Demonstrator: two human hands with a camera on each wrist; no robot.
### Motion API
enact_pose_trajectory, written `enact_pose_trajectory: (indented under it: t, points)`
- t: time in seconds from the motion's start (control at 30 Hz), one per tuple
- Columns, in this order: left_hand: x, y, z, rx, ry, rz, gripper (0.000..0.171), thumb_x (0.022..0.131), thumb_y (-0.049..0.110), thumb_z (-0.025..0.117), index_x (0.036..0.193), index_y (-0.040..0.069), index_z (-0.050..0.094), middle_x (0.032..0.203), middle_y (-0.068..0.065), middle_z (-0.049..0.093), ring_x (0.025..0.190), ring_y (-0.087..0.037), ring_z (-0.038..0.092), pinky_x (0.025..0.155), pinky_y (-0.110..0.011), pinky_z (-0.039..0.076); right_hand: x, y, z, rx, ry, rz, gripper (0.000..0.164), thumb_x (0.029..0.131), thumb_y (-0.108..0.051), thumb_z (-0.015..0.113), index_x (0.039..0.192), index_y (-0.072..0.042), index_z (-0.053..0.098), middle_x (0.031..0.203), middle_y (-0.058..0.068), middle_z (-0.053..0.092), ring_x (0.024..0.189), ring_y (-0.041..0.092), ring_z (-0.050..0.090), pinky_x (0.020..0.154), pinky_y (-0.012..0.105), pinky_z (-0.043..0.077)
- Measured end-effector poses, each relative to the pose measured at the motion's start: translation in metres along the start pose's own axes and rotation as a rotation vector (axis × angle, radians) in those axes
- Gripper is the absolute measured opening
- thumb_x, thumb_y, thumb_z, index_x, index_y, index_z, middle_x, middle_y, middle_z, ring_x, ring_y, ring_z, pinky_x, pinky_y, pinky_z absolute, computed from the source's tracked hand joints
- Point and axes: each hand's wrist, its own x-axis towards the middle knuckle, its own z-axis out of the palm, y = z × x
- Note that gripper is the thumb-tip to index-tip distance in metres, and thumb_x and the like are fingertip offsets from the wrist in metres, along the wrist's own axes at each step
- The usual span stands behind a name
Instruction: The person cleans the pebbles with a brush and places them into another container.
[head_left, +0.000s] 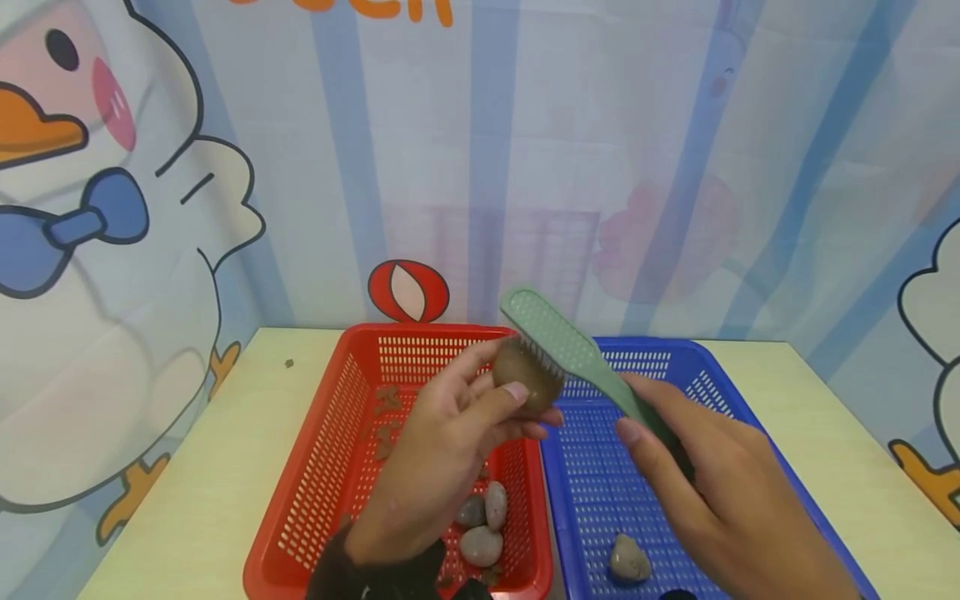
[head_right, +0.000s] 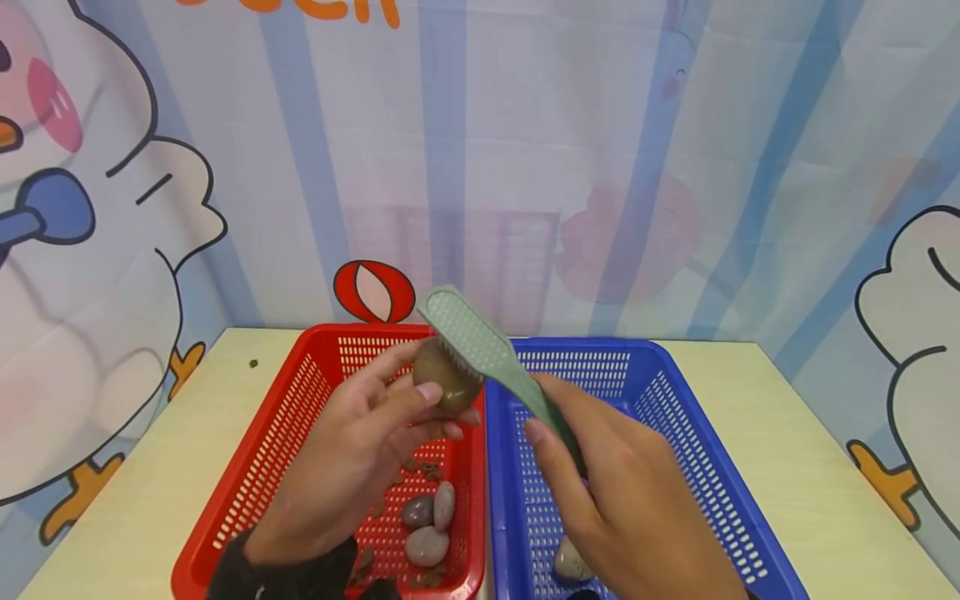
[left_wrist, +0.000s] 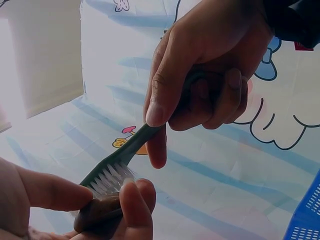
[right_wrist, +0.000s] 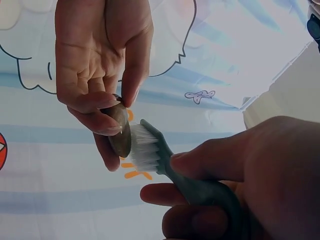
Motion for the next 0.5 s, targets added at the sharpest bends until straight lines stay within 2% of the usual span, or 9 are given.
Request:
enact_pose_trajectory:
  t: [0.13, 0.27, 0.43, 0.5]
  points:
    - [0.0002, 0.0003, 0.0004, 0.016, -0.003, 0.001, 0.037, 0.105, 0.007, 0.049, 0.142, 0.004, 0.044, 0.127, -0.025, 0.058, 0.107, -0.038, 0.063, 0.097, -0.044, 0.050, 0.0004, -0.0013, -0.0008, -0.021, 0.017, 0.030, 0.031, 0.102, -0.015, 0.059, 0.133, -0.018, 0.060, 0.069, -0.011, 0.042, 0.058, 0.007, 0.044, 0.050, 0.024, 0.039]
    - [0.0009, -0.0009, 0.0000, -0.015, 0.018, 0.019, 0.039, 0.104, 0.004, 0.047, 0.143, 0.003, 0.043, 0.126, -0.025, 0.058, 0.105, -0.036, 0.064, 0.094, -0.041, 0.051, -0.0010, -0.0028, -0.0023, -0.033, 0.042, 0.019, 0.035, 0.101, -0.013, 0.062, 0.135, -0.016, 0.060, 0.072, -0.010, 0.045, 0.063, 0.008, 0.048, 0.054, 0.024, 0.041]
    - [0.0024, -0.0017, -0.0019, -0.047, 0.077, 0.044, 0.040, 0.104, 0.001, 0.045, 0.144, 0.003, 0.043, 0.126, -0.026, 0.057, 0.102, -0.034, 0.066, 0.091, -0.040, 0.053, -0.0031, -0.0053, -0.0040, -0.023, 0.006, 0.045, 0.036, 0.101, -0.014, 0.061, 0.136, -0.013, 0.059, 0.085, -0.010, 0.057, 0.068, 0.008, 0.054, 0.056, 0.024, 0.048]
    - [0.0026, -0.0014, -0.0028, -0.042, 0.086, 0.050, 0.039, 0.104, 0.001, 0.045, 0.143, 0.002, 0.044, 0.126, -0.026, 0.057, 0.102, -0.035, 0.066, 0.092, -0.042, 0.053, -0.0035, -0.0055, -0.0043, -0.014, -0.009, 0.046, 0.035, 0.101, -0.015, 0.061, 0.137, -0.013, 0.059, 0.085, -0.010, 0.057, 0.068, 0.008, 0.054, 0.055, 0.024, 0.048]
